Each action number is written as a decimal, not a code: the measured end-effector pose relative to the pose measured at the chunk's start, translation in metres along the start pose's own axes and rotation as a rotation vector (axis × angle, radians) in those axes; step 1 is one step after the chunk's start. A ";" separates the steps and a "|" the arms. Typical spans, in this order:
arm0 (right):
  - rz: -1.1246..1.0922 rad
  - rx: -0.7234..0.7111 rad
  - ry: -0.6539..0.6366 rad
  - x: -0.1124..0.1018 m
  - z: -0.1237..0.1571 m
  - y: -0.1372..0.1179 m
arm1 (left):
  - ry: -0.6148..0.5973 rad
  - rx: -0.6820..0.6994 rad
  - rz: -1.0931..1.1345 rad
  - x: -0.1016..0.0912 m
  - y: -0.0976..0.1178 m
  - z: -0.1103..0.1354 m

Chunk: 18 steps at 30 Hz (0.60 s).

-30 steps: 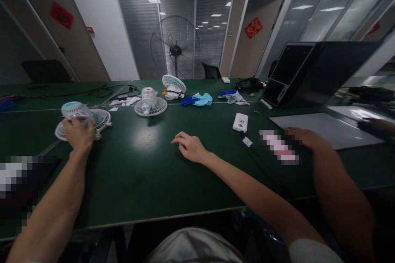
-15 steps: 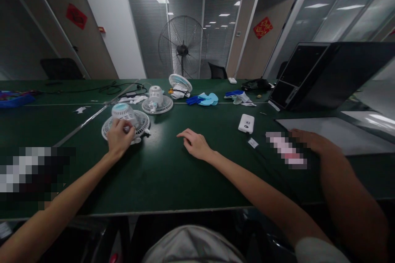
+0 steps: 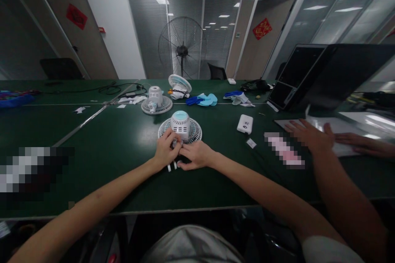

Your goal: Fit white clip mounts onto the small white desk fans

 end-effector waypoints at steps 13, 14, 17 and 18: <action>-0.119 0.107 -0.053 -0.006 0.008 0.013 | -0.139 -0.015 -0.047 0.008 0.003 -0.014; -0.128 0.107 -0.061 -0.007 0.009 0.013 | -0.184 0.018 -0.119 0.007 0.005 -0.015; -0.146 0.108 -0.105 -0.009 0.014 0.013 | -0.333 0.086 -0.285 0.005 0.003 -0.018; -0.159 0.119 -0.109 -0.009 0.015 0.015 | -0.381 0.081 -0.311 0.004 -0.001 -0.020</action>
Point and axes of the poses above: each hand's wrist, its own z-axis away from the middle knuckle, its own x-axis out of the palm, y = z × x, the point moved 10 cm from there along -z, towards the middle knuckle, and after that the axes turned 9 degrees about z, right-handed, at the moved point
